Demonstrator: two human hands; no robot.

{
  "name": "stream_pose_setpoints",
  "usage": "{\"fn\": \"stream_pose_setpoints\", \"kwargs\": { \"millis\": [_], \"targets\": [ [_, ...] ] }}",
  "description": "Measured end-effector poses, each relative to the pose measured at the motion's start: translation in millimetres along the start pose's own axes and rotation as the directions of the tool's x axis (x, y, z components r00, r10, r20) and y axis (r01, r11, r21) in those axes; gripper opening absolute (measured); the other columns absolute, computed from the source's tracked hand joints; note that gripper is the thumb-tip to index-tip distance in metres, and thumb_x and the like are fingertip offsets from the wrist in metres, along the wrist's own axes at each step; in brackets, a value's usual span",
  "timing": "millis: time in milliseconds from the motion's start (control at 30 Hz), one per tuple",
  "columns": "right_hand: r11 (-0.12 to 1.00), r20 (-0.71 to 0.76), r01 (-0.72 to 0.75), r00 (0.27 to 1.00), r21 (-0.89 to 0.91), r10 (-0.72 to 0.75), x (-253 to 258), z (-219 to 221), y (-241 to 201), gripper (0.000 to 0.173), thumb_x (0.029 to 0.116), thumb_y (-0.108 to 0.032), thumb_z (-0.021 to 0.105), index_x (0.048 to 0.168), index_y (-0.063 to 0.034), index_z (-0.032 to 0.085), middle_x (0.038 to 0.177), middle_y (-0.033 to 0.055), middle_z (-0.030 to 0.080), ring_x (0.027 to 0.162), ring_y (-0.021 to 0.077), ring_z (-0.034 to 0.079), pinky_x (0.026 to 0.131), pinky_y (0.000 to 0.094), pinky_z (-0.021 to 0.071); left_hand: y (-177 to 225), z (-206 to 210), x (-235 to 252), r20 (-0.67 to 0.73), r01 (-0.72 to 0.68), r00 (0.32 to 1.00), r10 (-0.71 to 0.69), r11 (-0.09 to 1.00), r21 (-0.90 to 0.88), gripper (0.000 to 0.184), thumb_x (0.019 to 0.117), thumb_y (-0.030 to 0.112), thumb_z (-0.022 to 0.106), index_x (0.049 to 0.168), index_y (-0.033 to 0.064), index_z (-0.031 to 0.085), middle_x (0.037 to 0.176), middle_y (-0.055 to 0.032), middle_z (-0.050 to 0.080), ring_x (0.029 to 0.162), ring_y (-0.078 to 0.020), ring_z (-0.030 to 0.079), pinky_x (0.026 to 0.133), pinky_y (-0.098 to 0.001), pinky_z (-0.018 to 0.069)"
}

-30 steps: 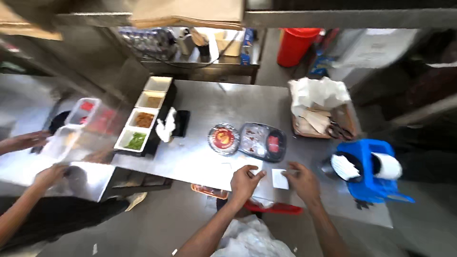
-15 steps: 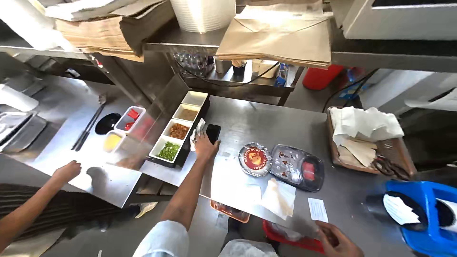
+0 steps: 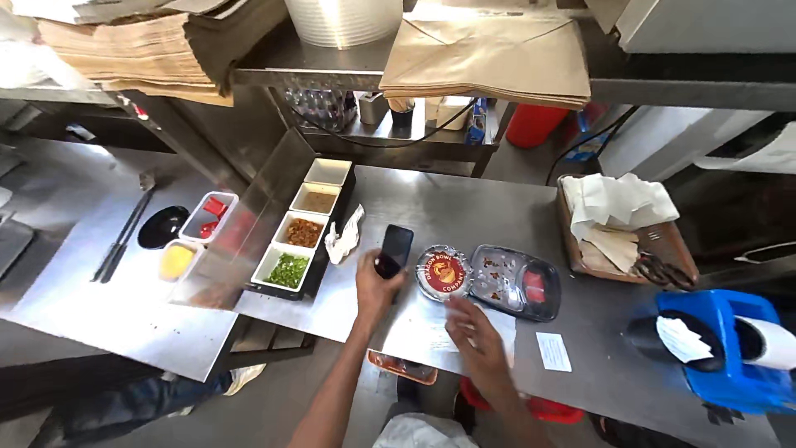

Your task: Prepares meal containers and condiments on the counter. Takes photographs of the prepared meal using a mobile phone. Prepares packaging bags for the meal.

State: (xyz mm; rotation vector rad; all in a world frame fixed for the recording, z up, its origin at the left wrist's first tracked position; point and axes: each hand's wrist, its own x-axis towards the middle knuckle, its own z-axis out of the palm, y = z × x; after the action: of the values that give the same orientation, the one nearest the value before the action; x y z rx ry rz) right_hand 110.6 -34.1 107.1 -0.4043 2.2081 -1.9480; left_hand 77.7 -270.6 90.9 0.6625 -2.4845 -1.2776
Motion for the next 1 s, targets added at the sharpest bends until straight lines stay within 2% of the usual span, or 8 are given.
{"fn": "stream_pose_setpoints", "kwargs": {
  "millis": [67, 200, 333, 467, 533, 767, 900, 1000],
  "targets": [
    [0.944, 0.137, -0.170, 0.981, 0.283, 0.136, 19.1, 23.9, -1.4, 0.078, 0.1019, -0.052, 0.052, 0.162, -0.0110, 0.025, 0.159, 0.0108, 0.042, 0.135, 0.0251, 0.054, 0.099, 0.0446, 0.0565, 30.6, 1.1, -47.1, 0.112, 0.056, 0.993, -0.031, 0.972, -0.228, 0.071, 0.0776, 0.037, 0.087, 0.135, 0.0063, 0.060, 0.135, -0.0150, 0.060, 0.116, -0.0263, 0.065, 0.094, -0.0462, 0.0600],
    [0.604, 0.169, -0.350, 0.926, 0.716, 0.337, 11.5, 42.7, -26.2, 0.067, 0.1045, -0.055, 0.042, 0.148, -0.0043, 0.042, 0.133, 0.0115, 0.063, 0.121, 0.0183, 0.063, 0.103, 0.0399, 0.0540, 49.5, -1.1, -97.7, 0.334, -0.154, 0.920, 0.207, 0.972, -0.177, 0.064, 0.0891, 0.053, 0.071, 0.140, 0.0142, 0.064, 0.160, -0.0068, 0.043, 0.151, -0.0313, 0.031, 0.122, -0.0526, 0.0323],
    [0.343, 0.309, -0.450, 0.866, 0.825, 0.394, -10.7, 15.2, -11.5, 0.071, 0.0982, -0.070, 0.044, 0.141, -0.0147, 0.048, 0.130, 0.0184, 0.066, 0.102, 0.0400, 0.071, 0.078, 0.0600, 0.0607, 1.2, -43.3, -8.5, 0.307, -0.227, 0.921, 0.242, 0.970, -0.085, 0.049, 0.1001, 0.043, 0.062, 0.140, 0.0151, 0.063, 0.152, -0.0041, 0.054, 0.144, -0.0218, 0.046, 0.121, -0.0485, 0.0367],
    [0.433, 0.252, -0.398, 0.900, 0.809, 0.356, -34.7, -19.8, -11.9, 0.076, 0.0902, -0.075, 0.053, 0.133, -0.0127, 0.062, 0.128, 0.0175, 0.067, 0.103, 0.0346, 0.071, 0.083, 0.0540, 0.0619, -111.7, 9.1, 97.6, 0.076, -0.094, 0.995, 0.063, 0.828, 0.553, 0.070, 0.1009, 0.071, 0.032, 0.161, 0.0346, 0.034, 0.172, -0.0121, 0.015, 0.157, -0.0437, 0.005, 0.119, -0.0757, 0.0010],
    [0.461, 0.230, -0.370, 0.915, 0.807, 0.332, -45.0, -35.1, -15.2, 0.076, 0.0859, -0.077, 0.056, 0.129, -0.0155, 0.066, 0.127, 0.0155, 0.068, 0.103, 0.0325, 0.071, 0.084, 0.0515, 0.0616, -131.5, 34.7, 123.8, 0.094, -0.104, 0.994, 0.060, 0.805, 0.584, 0.068, 0.1006, 0.072, 0.030, 0.160, 0.0391, 0.036, 0.172, -0.0142, 0.013, 0.158, -0.0421, 0.004, 0.118, -0.0762, -0.0039],
    [0.482, 0.089, -0.296, 0.909, 0.825, 0.407, -85.1, -55.3, -17.9, 0.076, 0.0835, -0.079, 0.056, 0.128, -0.0190, 0.067, 0.126, 0.0141, 0.069, 0.102, 0.0336, 0.072, 0.086, 0.0536, 0.0611, -104.5, 64.3, 123.6, 0.394, -0.539, 0.823, 0.410, 0.782, 0.314, 0.050, 0.1077, 0.053, 0.031, 0.152, 0.0396, 0.050, 0.152, -0.0046, 0.054, 0.144, -0.0319, 0.043, 0.122, -0.0599, 0.0250],
    [0.476, 0.096, -0.347, 0.875, 0.808, 0.474, -103.6, -57.1, -9.5, 0.078, 0.0831, -0.080, 0.056, 0.129, -0.0172, 0.066, 0.124, 0.0142, 0.070, 0.101, 0.0337, 0.072, 0.084, 0.0550, 0.0612, -120.8, 27.6, 17.6, 0.595, -0.676, 0.668, 0.447, 0.699, 0.233, 0.043, 0.1067, 0.045, 0.038, 0.142, 0.0374, 0.061, 0.149, -0.0033, 0.055, 0.140, -0.0298, 0.046, 0.120, -0.0597, 0.0296],
    [0.482, 0.176, -0.412, 0.869, 0.773, 0.462, -116.0, -69.1, -5.1, 0.079, 0.0840, -0.080, 0.056, 0.128, -0.0159, 0.066, 0.123, 0.0127, 0.070, 0.103, 0.0307, 0.071, 0.085, 0.0516, 0.0610, -153.4, -51.4, -110.2, 0.817, -0.710, 0.487, 0.309, 0.685, 0.164, 0.041, 0.1089, 0.040, 0.040, 0.127, 0.0170, 0.069, 0.133, -0.0129, 0.065, 0.129, -0.0356, 0.057, 0.113, -0.0613, 0.0385]
  ]
}}
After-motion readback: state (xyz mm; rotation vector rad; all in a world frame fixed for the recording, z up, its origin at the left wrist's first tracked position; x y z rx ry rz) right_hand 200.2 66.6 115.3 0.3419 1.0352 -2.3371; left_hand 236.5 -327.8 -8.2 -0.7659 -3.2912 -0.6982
